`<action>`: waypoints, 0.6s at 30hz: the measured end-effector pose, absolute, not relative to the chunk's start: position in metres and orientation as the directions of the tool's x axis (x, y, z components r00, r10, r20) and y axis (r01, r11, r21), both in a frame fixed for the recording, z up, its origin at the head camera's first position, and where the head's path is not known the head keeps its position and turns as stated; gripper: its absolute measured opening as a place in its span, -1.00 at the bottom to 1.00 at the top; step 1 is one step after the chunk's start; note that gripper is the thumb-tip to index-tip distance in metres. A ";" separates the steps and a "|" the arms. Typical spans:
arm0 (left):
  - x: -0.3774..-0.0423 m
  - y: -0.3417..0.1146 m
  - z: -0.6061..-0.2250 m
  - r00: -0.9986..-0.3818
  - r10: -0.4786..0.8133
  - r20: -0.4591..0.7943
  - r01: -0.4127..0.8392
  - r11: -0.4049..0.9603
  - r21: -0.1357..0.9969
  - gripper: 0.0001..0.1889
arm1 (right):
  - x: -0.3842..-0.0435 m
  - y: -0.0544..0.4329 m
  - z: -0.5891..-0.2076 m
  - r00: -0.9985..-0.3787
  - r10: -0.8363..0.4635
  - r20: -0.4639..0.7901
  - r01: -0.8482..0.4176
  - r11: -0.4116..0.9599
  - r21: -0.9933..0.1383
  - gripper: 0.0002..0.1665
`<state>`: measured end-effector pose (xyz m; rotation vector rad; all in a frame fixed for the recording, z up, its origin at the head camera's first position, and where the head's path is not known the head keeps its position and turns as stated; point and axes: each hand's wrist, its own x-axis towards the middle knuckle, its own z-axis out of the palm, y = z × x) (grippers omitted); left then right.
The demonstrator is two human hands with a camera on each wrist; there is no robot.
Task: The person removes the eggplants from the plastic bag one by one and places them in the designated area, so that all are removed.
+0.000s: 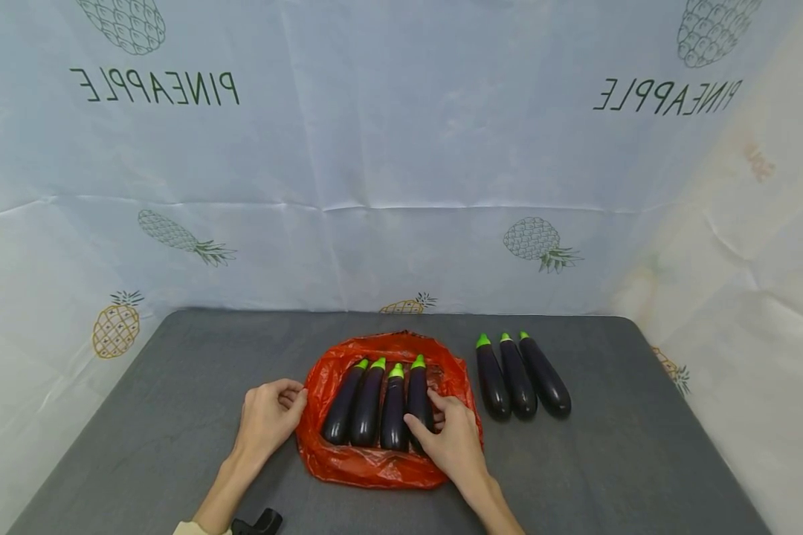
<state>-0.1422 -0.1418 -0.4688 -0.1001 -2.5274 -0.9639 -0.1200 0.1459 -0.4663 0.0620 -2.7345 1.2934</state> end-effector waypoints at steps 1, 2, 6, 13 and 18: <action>-0.142 -0.142 -0.468 -0.905 -0.085 0.417 0.214 0.756 0.619 -0.94 | -0.120 0.146 -0.466 -0.993 0.014 0.117 -0.082 0.634 -0.769 -0.36; -0.142 -0.142 -0.468 -0.906 -0.085 0.416 0.213 0.756 0.619 -0.94 | -0.120 0.146 -0.466 -0.993 0.015 0.113 -0.078 0.633 -0.771 -0.37; -0.142 -0.141 -0.468 -0.909 -0.086 0.408 0.206 0.758 0.618 -0.94 | -0.120 0.146 -0.466 -0.995 0.025 0.098 -0.061 0.625 -0.779 -0.38; -0.142 -0.140 -0.468 -0.909 -0.080 0.410 0.212 0.757 0.618 -0.95 | -0.118 0.146 -0.464 -0.994 0.039 0.106 -0.059 0.623 -0.780 -0.41; -0.142 -0.140 -0.469 -0.914 -0.087 0.397 0.199 0.756 0.623 -0.94 | -0.116 0.146 -0.460 -0.993 0.040 0.114 -0.065 0.619 -0.783 -0.40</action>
